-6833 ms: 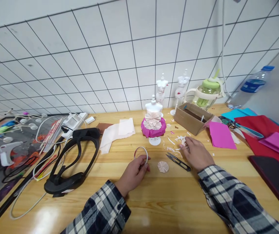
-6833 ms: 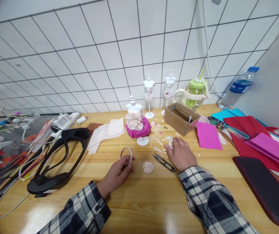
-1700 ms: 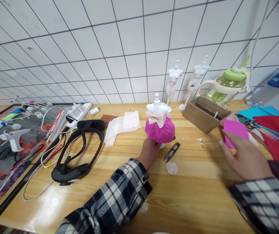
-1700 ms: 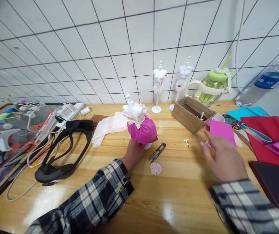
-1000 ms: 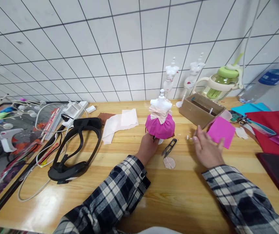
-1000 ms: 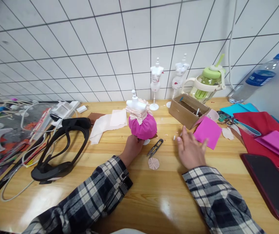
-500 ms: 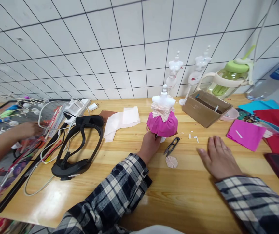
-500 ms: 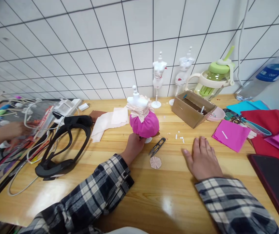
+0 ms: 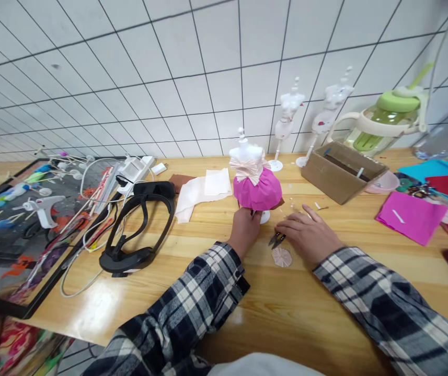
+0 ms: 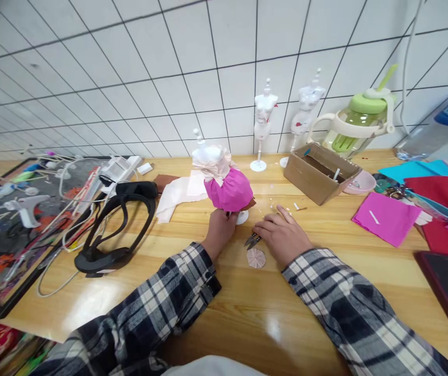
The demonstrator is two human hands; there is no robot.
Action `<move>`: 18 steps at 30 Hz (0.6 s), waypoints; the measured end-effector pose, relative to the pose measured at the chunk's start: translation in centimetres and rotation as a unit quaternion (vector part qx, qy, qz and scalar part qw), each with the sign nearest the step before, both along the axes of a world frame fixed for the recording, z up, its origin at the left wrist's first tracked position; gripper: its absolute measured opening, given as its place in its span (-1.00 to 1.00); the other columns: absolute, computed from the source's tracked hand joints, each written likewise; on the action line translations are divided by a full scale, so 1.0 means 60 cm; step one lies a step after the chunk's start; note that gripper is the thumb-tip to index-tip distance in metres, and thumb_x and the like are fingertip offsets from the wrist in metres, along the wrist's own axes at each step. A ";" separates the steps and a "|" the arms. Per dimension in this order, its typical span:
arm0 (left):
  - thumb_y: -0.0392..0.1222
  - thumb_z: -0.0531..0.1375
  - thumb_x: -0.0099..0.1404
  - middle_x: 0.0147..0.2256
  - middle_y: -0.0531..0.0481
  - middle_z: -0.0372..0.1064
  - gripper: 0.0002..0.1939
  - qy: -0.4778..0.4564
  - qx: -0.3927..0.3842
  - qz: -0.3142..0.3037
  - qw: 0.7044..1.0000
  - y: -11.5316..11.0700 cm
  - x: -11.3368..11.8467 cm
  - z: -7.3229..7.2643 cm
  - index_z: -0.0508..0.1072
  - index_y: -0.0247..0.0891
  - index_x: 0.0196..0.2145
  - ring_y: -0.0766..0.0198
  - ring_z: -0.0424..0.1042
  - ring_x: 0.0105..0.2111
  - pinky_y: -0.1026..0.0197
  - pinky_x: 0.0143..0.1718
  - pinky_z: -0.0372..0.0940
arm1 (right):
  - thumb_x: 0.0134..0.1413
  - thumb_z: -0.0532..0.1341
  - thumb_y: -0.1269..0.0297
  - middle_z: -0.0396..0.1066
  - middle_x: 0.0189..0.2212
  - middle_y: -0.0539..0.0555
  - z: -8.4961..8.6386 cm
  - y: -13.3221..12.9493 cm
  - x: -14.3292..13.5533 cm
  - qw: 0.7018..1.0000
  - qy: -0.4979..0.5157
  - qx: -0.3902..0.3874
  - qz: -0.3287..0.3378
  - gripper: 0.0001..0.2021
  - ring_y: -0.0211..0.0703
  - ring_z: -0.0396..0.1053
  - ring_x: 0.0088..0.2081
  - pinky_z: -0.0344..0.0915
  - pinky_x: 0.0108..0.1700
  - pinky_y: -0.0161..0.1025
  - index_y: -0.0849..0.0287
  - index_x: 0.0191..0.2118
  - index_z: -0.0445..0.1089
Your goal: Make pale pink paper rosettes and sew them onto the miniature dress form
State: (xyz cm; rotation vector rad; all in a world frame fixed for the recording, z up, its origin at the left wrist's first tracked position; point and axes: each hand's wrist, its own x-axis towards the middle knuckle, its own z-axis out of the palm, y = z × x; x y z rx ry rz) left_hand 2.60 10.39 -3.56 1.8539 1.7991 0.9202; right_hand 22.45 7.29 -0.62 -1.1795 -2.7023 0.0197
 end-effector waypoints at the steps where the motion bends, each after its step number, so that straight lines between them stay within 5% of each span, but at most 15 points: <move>1: -0.13 0.12 0.32 -0.36 -0.16 0.54 -0.76 -0.002 -0.001 -0.001 1.000 0.000 0.000 0.000 0.53 -0.31 -0.31 0.17 0.49 -0.37 0.25 -0.38 0.20 | 0.21 0.03 0.36 0.50 -0.09 -0.02 0.003 -0.005 0.006 1.000 0.000 0.013 -0.006 -0.70 -0.05 0.32 0.03 -0.19 0.32 0.11 0.00 -0.10 0.48; 4: -0.11 0.12 0.31 -0.37 -0.16 0.54 -0.75 -0.008 -0.002 -0.001 1.000 0.001 -0.002 0.001 0.53 -0.32 -0.34 0.17 0.49 -0.38 0.24 -0.40 0.18 | 0.25 0.03 0.22 0.54 -0.25 0.01 0.017 -0.021 0.045 0.997 0.013 0.050 -0.059 -0.71 -0.04 0.39 -0.07 -0.07 0.30 0.04 0.00 -0.25 0.51; 7: -0.08 0.10 0.33 -0.37 -0.15 0.54 -0.72 -0.015 -0.002 -0.005 1.000 0.002 -0.004 0.003 0.52 -0.30 -0.32 0.17 0.49 -0.37 0.24 -0.41 0.18 | 0.22 -0.01 0.07 0.53 -0.29 0.05 0.019 -0.034 0.122 0.980 0.035 0.071 -0.184 -0.66 0.08 0.43 -0.15 0.10 0.19 0.13 -0.07 -0.26 0.51; 10: -0.07 0.12 0.31 -0.37 -0.16 0.54 -0.73 -0.017 -0.004 -0.008 1.000 0.003 -0.004 0.002 0.52 -0.31 -0.33 0.15 0.49 -0.36 0.24 -0.40 0.18 | 0.12 -0.07 -0.09 0.52 -0.36 0.14 -0.005 -0.041 0.217 0.956 0.044 0.027 -0.289 -0.57 0.25 0.44 -0.26 0.34 -0.15 0.19 -0.12 -0.18 0.47; 12: -0.08 0.13 0.30 -0.39 -0.17 0.54 -0.74 -0.018 -0.006 -0.012 1.000 0.004 -0.003 0.000 0.53 -0.31 -0.36 0.15 0.48 -0.38 0.23 -0.41 0.18 | 0.11 -0.06 -0.06 0.52 -0.31 0.17 -0.025 -0.042 0.257 0.935 0.054 -0.007 -0.351 -0.59 0.25 0.45 -0.22 0.37 -0.20 0.16 -0.08 -0.17 0.48; 16: -0.11 0.14 0.29 -0.43 -0.15 0.52 -0.75 -0.019 -0.006 -0.018 1.000 0.005 -0.001 -0.003 0.52 -0.32 -0.40 0.16 0.47 -0.43 0.23 -0.42 0.19 | 0.20 -0.09 0.05 0.47 -0.09 0.23 -0.032 -0.027 0.211 0.939 0.026 0.058 -0.339 -0.53 0.25 0.38 -0.04 0.29 0.01 0.18 0.12 -0.08 0.48; 18: -0.14 0.15 0.28 -0.43 -0.14 0.52 -0.78 -0.019 -0.003 -0.021 1.000 0.005 0.000 -0.002 0.52 -0.32 -0.39 0.16 0.46 -0.43 0.23 -0.42 0.21 | 0.24 -0.07 0.11 0.41 0.04 0.18 -0.021 0.001 0.143 0.969 0.027 0.030 -0.244 -0.55 0.12 0.31 0.07 0.24 0.12 0.05 0.16 0.08 0.39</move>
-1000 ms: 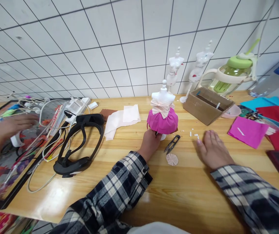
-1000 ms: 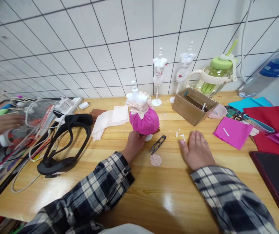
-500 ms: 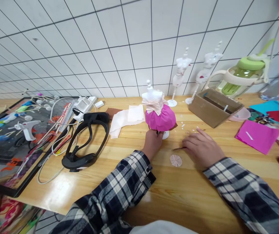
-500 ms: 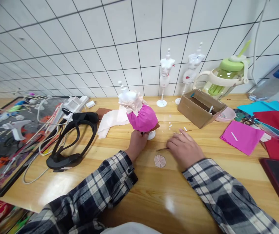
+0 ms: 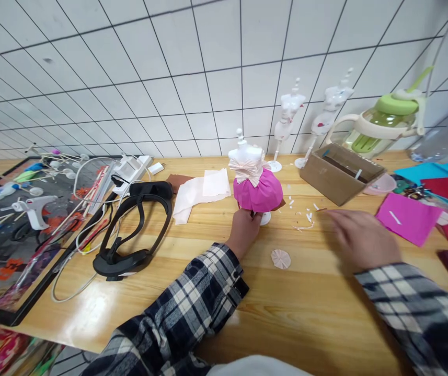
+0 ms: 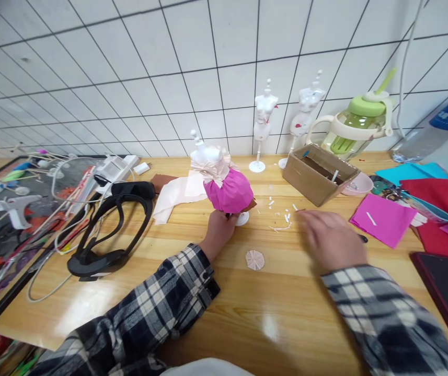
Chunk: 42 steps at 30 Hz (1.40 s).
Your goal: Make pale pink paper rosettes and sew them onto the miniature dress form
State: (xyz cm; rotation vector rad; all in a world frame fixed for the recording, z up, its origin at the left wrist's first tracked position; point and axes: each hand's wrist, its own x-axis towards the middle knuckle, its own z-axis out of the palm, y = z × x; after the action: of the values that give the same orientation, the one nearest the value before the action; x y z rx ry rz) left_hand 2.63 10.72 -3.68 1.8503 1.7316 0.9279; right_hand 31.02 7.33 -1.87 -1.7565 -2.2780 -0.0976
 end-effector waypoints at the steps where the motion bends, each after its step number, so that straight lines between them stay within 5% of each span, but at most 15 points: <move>1: -0.17 0.15 0.27 -0.40 -0.14 0.52 -0.81 0.000 0.003 -0.002 1.000 0.000 0.001 0.001 0.52 -0.32 -0.36 0.17 0.47 -0.41 0.23 -0.39 0.23 | 0.25 -0.05 0.09 0.36 0.10 0.15 0.005 0.020 -0.035 0.998 0.000 -0.024 0.055 -0.54 0.08 0.26 0.12 0.19 0.17 0.03 0.16 0.09 0.37; 4: -0.25 0.17 0.24 -0.21 -0.14 0.51 -0.80 -0.008 0.040 -0.020 0.999 -0.002 0.002 0.007 0.49 -0.29 -0.17 0.18 0.47 -0.25 0.24 -0.26 0.28 | 0.29 -0.12 0.07 0.07 0.30 0.08 0.010 0.086 -0.111 0.996 -0.004 -0.075 0.043 -0.51 0.12 0.06 0.27 0.08 0.18 0.27 0.05 0.24 0.18; 7: -0.28 0.16 0.24 -0.14 -0.15 0.48 -0.74 -0.006 0.068 -0.038 0.997 -0.005 0.001 0.009 0.46 -0.27 -0.09 0.19 0.45 -0.19 0.24 -0.21 0.30 | 0.32 -0.19 0.10 0.08 0.29 0.09 -0.005 0.114 -0.126 0.990 0.009 -0.137 0.044 -0.50 0.12 0.05 0.28 0.05 0.19 0.30 0.09 0.26 0.16; 11: -0.27 0.17 0.25 -0.24 -0.13 0.51 -0.80 0.006 0.050 -0.042 0.998 0.001 0.000 0.007 0.49 -0.29 -0.16 0.18 0.47 -0.25 0.24 -0.26 0.30 | 0.31 -0.16 0.10 0.11 0.26 0.19 -0.031 0.065 -0.087 0.983 0.039 -0.128 0.125 -0.44 0.03 0.03 0.30 0.04 0.29 0.04 0.32 0.26 0.16; 14: -0.21 0.19 0.25 -0.29 -0.12 0.52 -0.85 0.006 0.048 -0.057 0.997 0.016 0.009 0.005 0.51 -0.30 -0.25 0.17 0.47 -0.28 0.24 -0.28 0.30 | 0.32 -0.18 0.12 0.20 0.23 0.13 -0.035 0.034 -0.049 0.981 0.069 -0.114 0.140 -0.47 -0.03 0.10 0.27 0.05 0.29 0.04 0.23 0.25 0.19; 18: -0.19 0.21 0.25 -0.28 -0.11 0.51 -0.87 0.005 0.052 -0.084 0.995 0.034 0.028 0.007 0.52 -0.28 -0.29 0.17 0.47 -0.25 0.24 -0.24 0.31 | 0.30 -0.19 0.13 0.18 0.22 0.26 -0.032 0.052 -0.033 0.992 0.091 -0.070 0.046 -0.43 0.03 0.08 0.28 0.04 0.30 0.02 0.40 0.23 0.18; 20: -0.22 0.22 0.24 -0.19 -0.13 0.48 -0.83 0.005 0.061 -0.086 0.994 0.036 0.034 0.009 0.50 -0.28 -0.20 0.15 0.45 -0.16 0.21 -0.16 0.31 | 0.29 -0.18 0.14 0.20 0.18 0.42 -0.035 0.055 -0.053 0.993 0.075 -0.089 -0.030 -0.38 0.13 0.14 0.24 0.08 0.27 0.03 0.59 0.20 0.19; 22: -0.23 0.23 0.23 -0.12 -0.16 0.44 -0.77 0.002 0.078 -0.083 0.993 0.033 0.034 0.011 0.47 -0.28 -0.13 0.13 0.41 -0.10 0.18 -0.10 0.31 | 0.30 -0.19 0.12 0.18 0.20 0.42 -0.038 0.039 -0.089 0.993 0.071 -0.095 -0.030 -0.38 0.14 0.15 0.23 0.10 0.26 0.03 0.58 0.22 0.15; 28: -0.29 0.20 0.26 -0.22 -0.10 0.45 -0.80 -0.005 0.111 -0.070 0.991 -0.014 -0.006 0.030 0.46 -0.29 -0.14 0.21 0.41 -0.20 0.18 -0.14 0.33 | 0.31 -0.18 0.20 0.28 0.15 0.32 -0.010 0.011 -0.160 0.994 0.084 -0.045 0.048 -0.47 0.05 0.22 0.19 0.18 0.21 -0.02 0.42 0.21 0.20; 30: -0.28 0.18 0.27 -0.21 -0.08 0.46 -0.76 -0.006 0.094 -0.063 0.994 -0.045 -0.027 0.038 0.45 -0.25 -0.08 0.22 0.42 -0.20 0.17 -0.14 0.33 | 0.30 -0.14 0.20 0.38 0.07 0.26 0.001 0.037 -0.150 0.994 0.064 -0.043 0.076 -0.53 0.06 0.29 0.13 0.22 0.17 0.01 0.28 0.12 0.32; 33: -0.25 0.20 0.25 -0.17 -0.07 0.47 -0.75 0.016 0.070 -0.153 0.986 -0.097 -0.058 0.043 0.45 -0.21 -0.08 0.20 0.43 -0.16 0.14 -0.11 0.34 | 0.27 -0.07 0.26 0.32 0.14 0.18 -0.002 0.070 -0.121 0.973 0.038 -0.071 0.218 -0.56 0.02 0.26 0.15 0.19 0.18 0.01 0.23 0.18 0.27; 35: -0.18 0.22 0.24 -0.13 -0.11 0.46 -0.72 0.025 0.064 -0.212 0.975 -0.129 -0.071 0.043 0.45 -0.22 -0.07 0.16 0.41 -0.11 0.10 -0.04 0.32 | 0.25 -0.05 0.28 0.27 0.18 0.21 -0.013 0.070 -0.098 0.963 0.029 -0.073 0.257 -0.54 0.03 0.24 0.17 0.17 0.19 0.03 0.28 0.22 0.22; 39: -0.11 0.23 0.23 -0.09 -0.16 0.43 -0.66 0.046 0.022 -0.296 0.954 -0.162 -0.069 0.043 0.44 -0.21 -0.04 0.12 0.41 -0.09 0.08 -0.04 0.34 | 0.28 -0.07 0.25 0.39 0.06 0.22 -0.026 0.036 -0.058 0.957 0.027 -0.077 0.278 -0.56 -0.02 0.34 0.07 0.25 0.12 -0.05 0.24 0.19 0.26; 42: -0.14 0.21 0.25 0.03 -0.18 0.37 -0.59 0.029 0.049 -0.248 0.967 -0.144 -0.043 0.045 0.36 -0.20 0.05 0.10 0.35 0.04 0.06 0.06 0.29 | 0.30 -0.09 0.21 0.45 -0.01 0.20 -0.020 0.024 -0.050 0.965 0.004 -0.091 0.248 -0.57 0.01 0.40 -0.01 0.32 0.00 -0.08 0.18 0.15 0.32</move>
State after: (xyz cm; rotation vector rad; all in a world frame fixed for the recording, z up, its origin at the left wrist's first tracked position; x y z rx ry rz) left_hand 0.02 2.08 -0.98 2.2452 1.1732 0.7682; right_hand 28.03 8.76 -3.06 -1.1975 -2.7141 0.2203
